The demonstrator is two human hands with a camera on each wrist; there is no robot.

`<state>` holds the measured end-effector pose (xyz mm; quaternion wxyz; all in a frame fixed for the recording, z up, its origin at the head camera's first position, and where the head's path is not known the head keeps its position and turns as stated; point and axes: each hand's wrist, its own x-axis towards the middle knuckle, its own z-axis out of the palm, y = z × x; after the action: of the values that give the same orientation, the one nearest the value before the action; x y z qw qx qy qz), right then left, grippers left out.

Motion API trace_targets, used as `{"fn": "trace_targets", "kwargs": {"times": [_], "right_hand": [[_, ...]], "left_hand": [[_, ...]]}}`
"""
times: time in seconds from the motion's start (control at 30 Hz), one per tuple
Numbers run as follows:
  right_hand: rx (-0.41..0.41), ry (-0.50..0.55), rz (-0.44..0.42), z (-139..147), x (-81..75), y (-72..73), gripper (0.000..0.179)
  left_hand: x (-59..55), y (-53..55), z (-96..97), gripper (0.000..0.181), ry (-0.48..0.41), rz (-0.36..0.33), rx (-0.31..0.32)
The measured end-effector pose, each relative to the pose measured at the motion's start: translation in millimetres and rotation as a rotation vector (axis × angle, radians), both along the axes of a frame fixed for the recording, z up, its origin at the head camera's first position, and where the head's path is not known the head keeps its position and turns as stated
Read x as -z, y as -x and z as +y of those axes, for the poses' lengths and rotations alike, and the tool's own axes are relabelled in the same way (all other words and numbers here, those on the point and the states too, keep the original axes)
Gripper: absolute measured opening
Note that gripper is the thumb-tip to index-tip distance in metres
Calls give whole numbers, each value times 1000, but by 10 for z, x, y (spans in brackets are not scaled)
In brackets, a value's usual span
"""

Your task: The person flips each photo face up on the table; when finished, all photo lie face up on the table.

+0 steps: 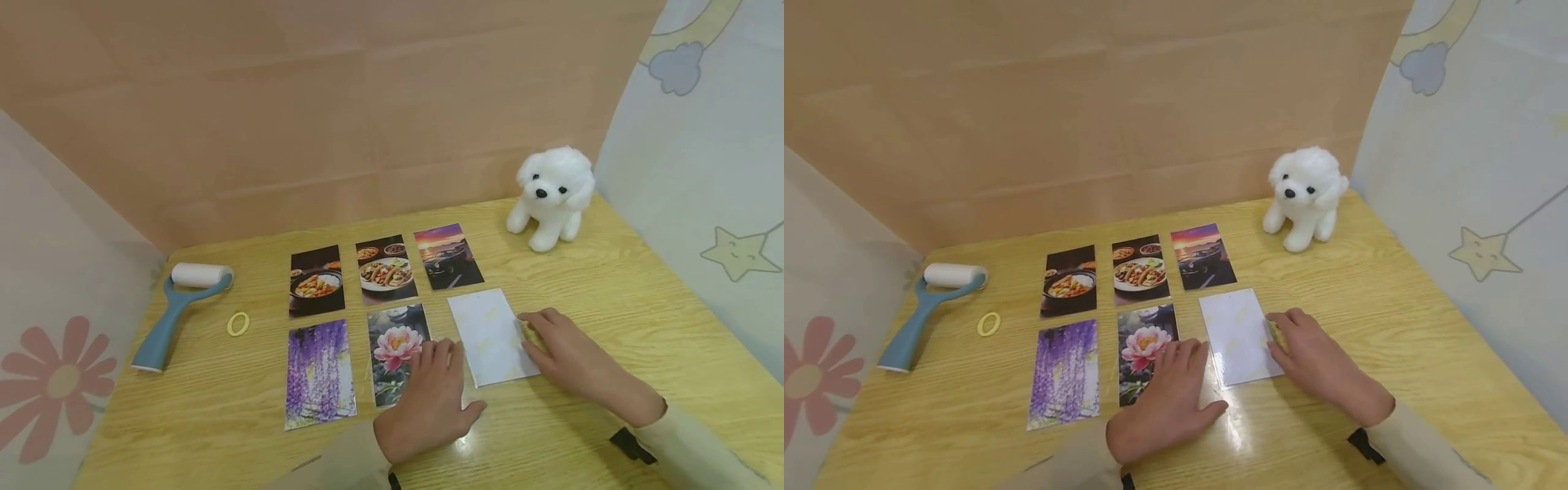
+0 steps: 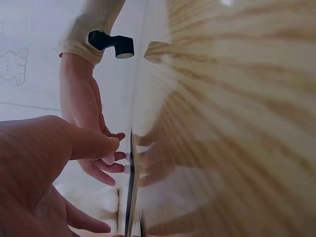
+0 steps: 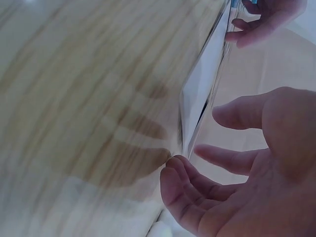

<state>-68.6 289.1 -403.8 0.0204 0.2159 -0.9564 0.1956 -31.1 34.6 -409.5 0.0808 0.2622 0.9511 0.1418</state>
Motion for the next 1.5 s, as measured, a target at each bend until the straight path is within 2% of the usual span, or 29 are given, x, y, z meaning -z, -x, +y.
{"fn": "trace_targets", "kwargs": {"times": [0.2,0.57,0.77,0.9,1.0,1.17,1.27,1.4,1.5], "right_hand": [[-27,-3,25,49,44,22,41],[-77,-26,121,39,117,13,39],[-57,-31,101,18,125,8,38],[-51,-29,94,0,129,8,38],[-54,-20,99,-17,129,10,37],[-43,6,65,-58,102,1,36],[-39,22,34,-83,84,0,36],[-38,69,1,-124,63,-13,34],[-36,121,-20,-163,52,-32,30]], "left_hand": [[32,7,73,88,14,36,-16],[43,-33,146,95,14,11,-39],[14,-30,166,94,-2,-28,-41],[9,-16,168,93,-56,-71,-67],[9,0,166,89,-152,-117,-107],[9,29,163,80,-386,-183,-174],[-1,51,152,77,-566,-253,-207],[-18,65,145,76,-855,-335,-249],[-33,61,151,78,-1016,-351,-274]]}}
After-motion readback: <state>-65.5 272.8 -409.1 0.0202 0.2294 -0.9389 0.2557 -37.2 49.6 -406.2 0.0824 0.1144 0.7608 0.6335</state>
